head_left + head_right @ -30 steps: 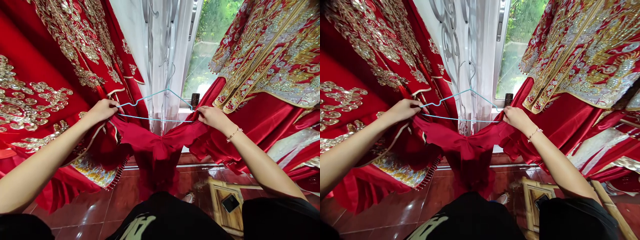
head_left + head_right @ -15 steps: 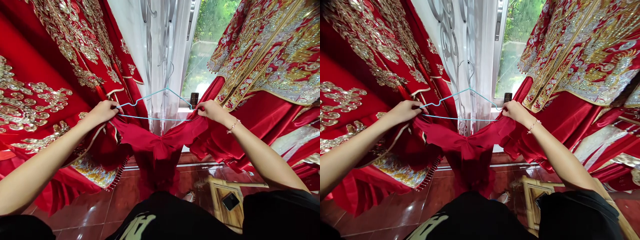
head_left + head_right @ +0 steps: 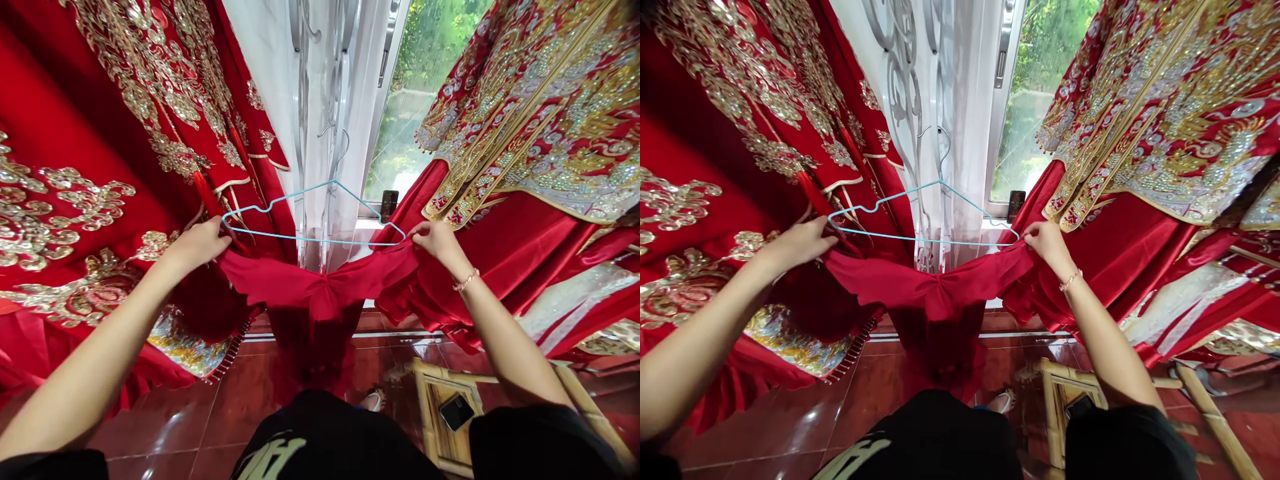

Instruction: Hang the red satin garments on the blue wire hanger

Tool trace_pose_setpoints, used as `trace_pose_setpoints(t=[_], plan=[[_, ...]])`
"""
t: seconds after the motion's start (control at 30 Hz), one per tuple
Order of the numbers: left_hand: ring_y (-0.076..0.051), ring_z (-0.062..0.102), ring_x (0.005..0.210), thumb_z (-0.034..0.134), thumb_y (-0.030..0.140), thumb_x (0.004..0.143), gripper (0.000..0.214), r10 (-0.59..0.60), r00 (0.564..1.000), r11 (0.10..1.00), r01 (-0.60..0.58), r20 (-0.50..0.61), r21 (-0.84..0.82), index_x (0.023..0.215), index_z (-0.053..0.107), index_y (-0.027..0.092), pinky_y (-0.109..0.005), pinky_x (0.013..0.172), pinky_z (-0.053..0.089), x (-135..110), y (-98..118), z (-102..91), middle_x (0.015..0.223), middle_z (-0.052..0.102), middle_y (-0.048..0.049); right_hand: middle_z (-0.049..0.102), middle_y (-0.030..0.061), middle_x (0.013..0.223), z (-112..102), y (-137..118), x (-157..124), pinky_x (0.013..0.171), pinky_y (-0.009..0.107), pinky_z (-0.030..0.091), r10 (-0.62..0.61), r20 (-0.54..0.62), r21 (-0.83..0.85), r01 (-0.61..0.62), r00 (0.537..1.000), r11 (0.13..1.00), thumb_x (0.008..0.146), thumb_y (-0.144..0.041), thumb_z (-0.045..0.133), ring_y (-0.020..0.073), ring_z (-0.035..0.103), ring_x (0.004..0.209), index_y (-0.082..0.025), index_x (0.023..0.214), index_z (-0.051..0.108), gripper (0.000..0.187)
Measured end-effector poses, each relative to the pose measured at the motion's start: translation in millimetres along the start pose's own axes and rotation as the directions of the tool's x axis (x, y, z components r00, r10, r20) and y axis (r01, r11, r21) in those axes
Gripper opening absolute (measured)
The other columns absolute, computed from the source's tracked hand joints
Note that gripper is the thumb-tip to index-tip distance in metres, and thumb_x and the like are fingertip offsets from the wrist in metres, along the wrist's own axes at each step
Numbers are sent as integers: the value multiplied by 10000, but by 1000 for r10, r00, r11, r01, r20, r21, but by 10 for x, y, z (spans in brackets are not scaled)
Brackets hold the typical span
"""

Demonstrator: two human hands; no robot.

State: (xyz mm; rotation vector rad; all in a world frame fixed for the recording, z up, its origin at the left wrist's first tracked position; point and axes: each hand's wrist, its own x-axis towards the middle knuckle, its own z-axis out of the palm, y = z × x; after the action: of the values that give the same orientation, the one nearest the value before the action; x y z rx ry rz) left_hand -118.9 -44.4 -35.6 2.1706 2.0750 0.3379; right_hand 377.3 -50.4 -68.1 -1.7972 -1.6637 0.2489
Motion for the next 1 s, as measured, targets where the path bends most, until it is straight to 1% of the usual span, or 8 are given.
trace_pose_setpoints(t=[0.1,0.2,0.3,0.47,0.6,0.77,0.87,1.0], plan=[[-226,693,938,466,210,845,260,40,999,985,-35,21,-166,1038,631,153,-341,918,524,-214,-75,442,1028,751,-96,682,15,594,377,329,-333,586,283,581,204,49,303,-209,978,930,714,-130,600,154,664,533,-162,732,687,94],[-226,686,1033,425,166,777,233,161,987,932,-157,-14,-326,845,644,206,-365,1003,501,-475,94,910,1019,730,-67,679,13,620,836,530,-685,556,280,571,210,18,350,-203,978,915,684,-140,555,156,647,545,-175,726,673,130],[-237,673,1111,406,188,761,259,256,967,889,-231,10,-396,727,660,221,-406,1048,485,-696,374,1102,1181,677,-72,691,25,696,1153,625,-927,671,311,581,176,-47,322,-152,983,935,667,-144,535,175,644,661,-192,703,665,143],[-227,657,1127,438,232,816,255,274,951,796,-306,-141,-522,705,668,232,-313,829,548,-1039,687,824,1263,648,-53,669,74,934,1277,836,-1131,908,373,536,52,-55,223,-39,997,974,765,-104,491,205,644,867,-202,811,754,285],[-161,664,842,486,209,815,229,220,939,738,-338,-265,-585,673,663,237,-237,499,437,-1332,821,582,1221,671,-29,595,113,1116,1321,1027,-1246,947,362,507,35,183,-49,-26,982,998,887,-110,438,209,626,972,-178,966,756,335],[-153,658,758,513,209,799,223,162,937,711,-328,-309,-622,625,647,250,-234,429,407,-1567,938,479,1160,701,-19,582,120,1114,1506,1111,-1380,904,334,503,104,395,-135,-54,913,989,892,-101,486,184,611,920,-133,978,739,269],[-172,678,793,517,215,794,223,149,941,711,-315,-303,-629,613,640,257,-245,450,436,-1638,972,479,1143,710,-23,639,83,1007,1698,1105,-1523,924,312,510,106,558,-125,-43,823,991,845,-101,620,182,628,946,-143,866,742,130],[-198,701,887,505,206,788,223,169,943,709,-319,-289,-629,614,634,259,-257,514,486,-1680,973,528,1136,716,-33,665,87,1192,1943,1045,-1816,904,402,571,145,657,-135,-74,740,988,927,-339,672,207,658,1034,-171,1158,670,286]])
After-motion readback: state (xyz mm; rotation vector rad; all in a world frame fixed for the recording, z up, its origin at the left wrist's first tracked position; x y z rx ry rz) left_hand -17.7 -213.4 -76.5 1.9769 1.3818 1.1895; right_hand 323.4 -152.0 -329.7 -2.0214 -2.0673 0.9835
